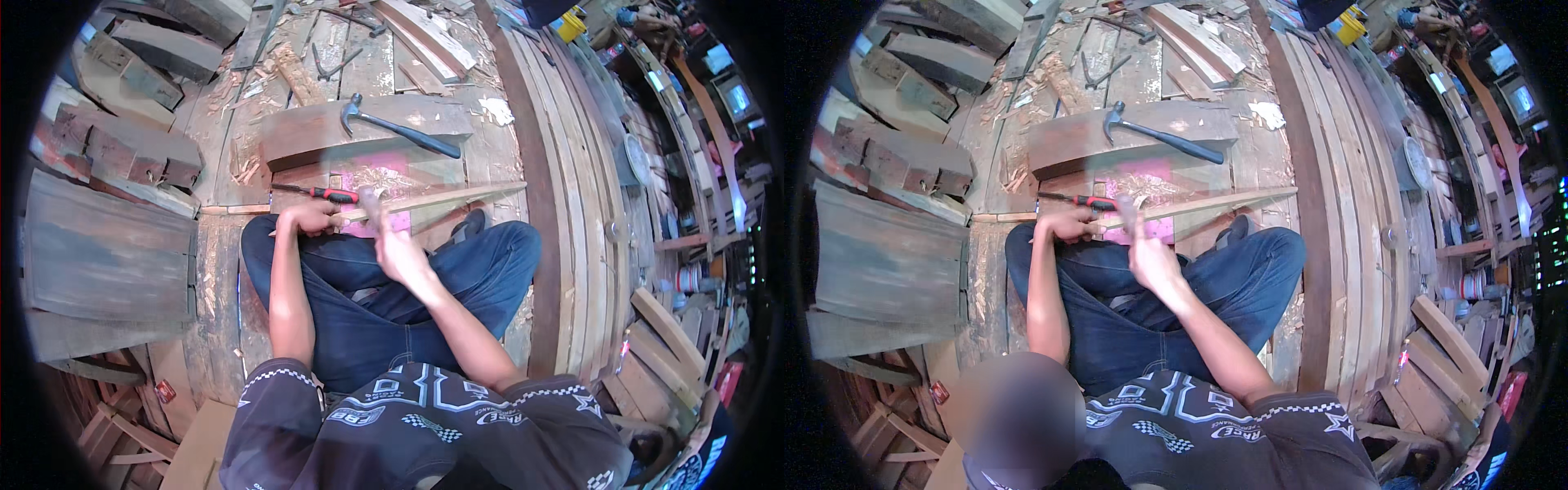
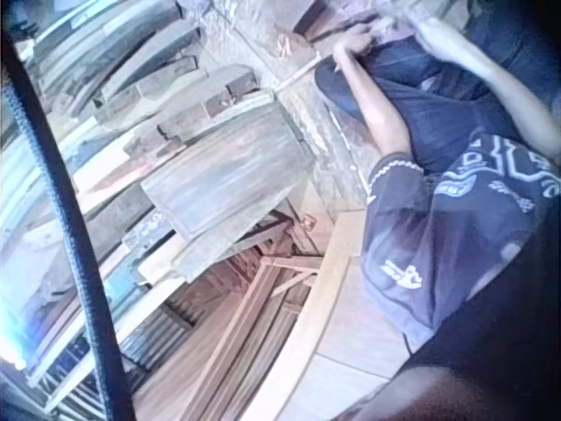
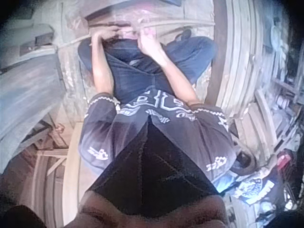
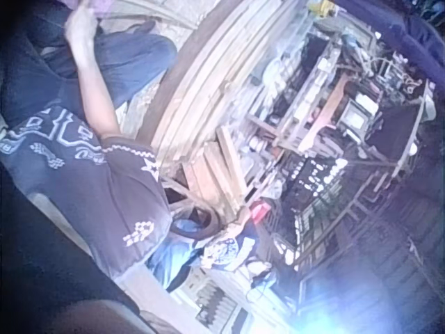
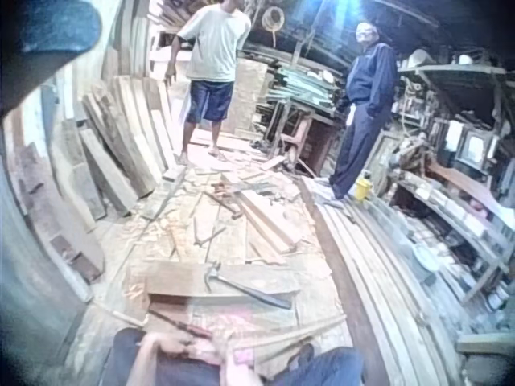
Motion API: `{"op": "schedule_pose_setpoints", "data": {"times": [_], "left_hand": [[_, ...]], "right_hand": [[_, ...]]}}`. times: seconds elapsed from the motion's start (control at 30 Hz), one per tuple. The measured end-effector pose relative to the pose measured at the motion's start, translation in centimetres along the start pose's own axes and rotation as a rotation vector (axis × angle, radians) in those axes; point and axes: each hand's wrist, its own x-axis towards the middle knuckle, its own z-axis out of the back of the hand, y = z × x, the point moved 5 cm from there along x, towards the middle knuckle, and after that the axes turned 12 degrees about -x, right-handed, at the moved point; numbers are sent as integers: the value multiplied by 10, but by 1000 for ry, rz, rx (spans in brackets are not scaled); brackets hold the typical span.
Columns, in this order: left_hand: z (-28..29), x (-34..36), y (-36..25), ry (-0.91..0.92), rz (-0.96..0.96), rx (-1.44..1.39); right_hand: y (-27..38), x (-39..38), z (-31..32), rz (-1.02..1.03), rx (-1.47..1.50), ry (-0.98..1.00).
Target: Manually shaping a wooden handle or rod using a small handheld blade or scraper.
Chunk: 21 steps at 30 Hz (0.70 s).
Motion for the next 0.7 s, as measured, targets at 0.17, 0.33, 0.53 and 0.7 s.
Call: {"op": "schedule_pose_setpoints", "data": {"times": [0.17, 0.33, 0.53, 0.7], "left_hand": [[0, -9, -5, -49, -5, 47], [3, 1, 1, -40, 43, 7], [0, -5, 1, -38, 54, 15], [0, -4, -3, -26, 40, 69]], "right_hand": [[-32, 1, 24, -22, -31, 82], [-127, 14, 30, -298, -127, 0], [-15, -3, 26, -65, 21, 82], [2, -16, 22, -7, 128, 68]]}}
